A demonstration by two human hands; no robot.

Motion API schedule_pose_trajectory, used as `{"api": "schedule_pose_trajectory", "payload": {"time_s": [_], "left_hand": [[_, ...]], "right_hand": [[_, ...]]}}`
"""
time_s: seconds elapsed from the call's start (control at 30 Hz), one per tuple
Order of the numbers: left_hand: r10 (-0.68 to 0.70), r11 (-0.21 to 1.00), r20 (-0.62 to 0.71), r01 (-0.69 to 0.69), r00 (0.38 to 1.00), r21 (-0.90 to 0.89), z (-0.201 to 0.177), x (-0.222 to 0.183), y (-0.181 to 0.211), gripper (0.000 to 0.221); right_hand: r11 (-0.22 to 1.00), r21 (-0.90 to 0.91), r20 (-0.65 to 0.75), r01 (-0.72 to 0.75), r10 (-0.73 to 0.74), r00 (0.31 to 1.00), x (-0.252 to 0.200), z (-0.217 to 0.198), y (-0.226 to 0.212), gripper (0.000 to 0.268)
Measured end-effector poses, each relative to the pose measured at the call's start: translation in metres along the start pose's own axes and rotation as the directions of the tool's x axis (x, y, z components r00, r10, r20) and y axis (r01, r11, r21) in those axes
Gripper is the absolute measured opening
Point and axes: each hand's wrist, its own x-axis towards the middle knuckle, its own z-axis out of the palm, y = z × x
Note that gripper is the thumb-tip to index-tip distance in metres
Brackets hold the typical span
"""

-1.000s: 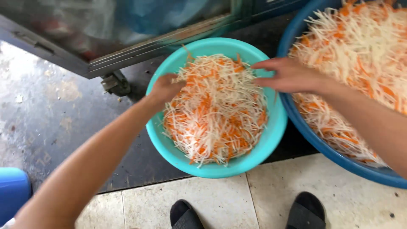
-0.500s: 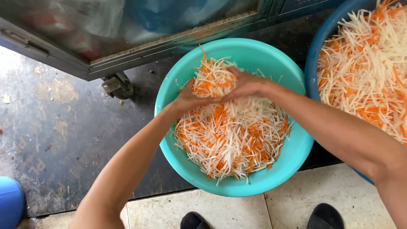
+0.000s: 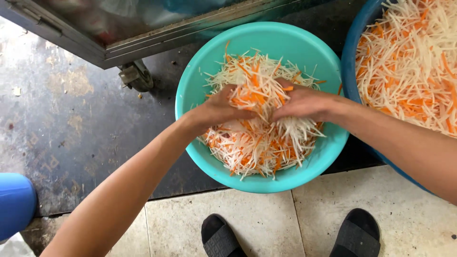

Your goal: Wiping a counter, scraping dough in a mixer, and hand-mixing shredded vegetables in basins.

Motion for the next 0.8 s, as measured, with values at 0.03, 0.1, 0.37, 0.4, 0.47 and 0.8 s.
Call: {"api": "schedule_pose_trajectory", "payload": {"time_s": [0.03,0.1,0.37,0.4,0.47,0.8], "left_hand": [[-0.035,0.997,0.014,0.034,0.999,0.069,0.004,-0.001,-0.005,0.118],[-0.036,0.983,0.023,0.031,0.999,0.182,0.005,0.009,-0.032,0.122],[-0.138,0.967,-0.053,0.146,0.989,0.211,-0.004,0.003,-0.061,0.128],[-0.069,0.986,-0.027,0.072,0.997,0.150,0.001,0.007,-0.075,0.137],[-0.003,0.996,-0.004,0.004,1.000,0.086,0.014,0.014,-0.092,0.147],[0.441,0.798,0.026,-0.405,0.897,0.447,0.049,0.046,-0.111,0.148]], "right_hand": [[0.998,0.013,-0.010,-0.055,0.055,0.998,-0.007,0.004,0.004,0.102],[0.997,0.000,-0.015,-0.073,0.073,0.997,0.001,0.004,0.036,0.108],[0.986,-0.160,0.074,-0.052,0.064,0.995,-0.013,-0.010,0.023,0.116],[0.992,-0.079,0.047,-0.103,0.107,0.993,-0.007,-0.010,0.034,0.123],[0.988,0.006,0.028,-0.153,0.153,0.988,-0.001,-0.005,0.041,0.131],[0.956,0.292,-0.071,0.006,0.016,0.997,0.009,0.028,0.042,0.127]]}}
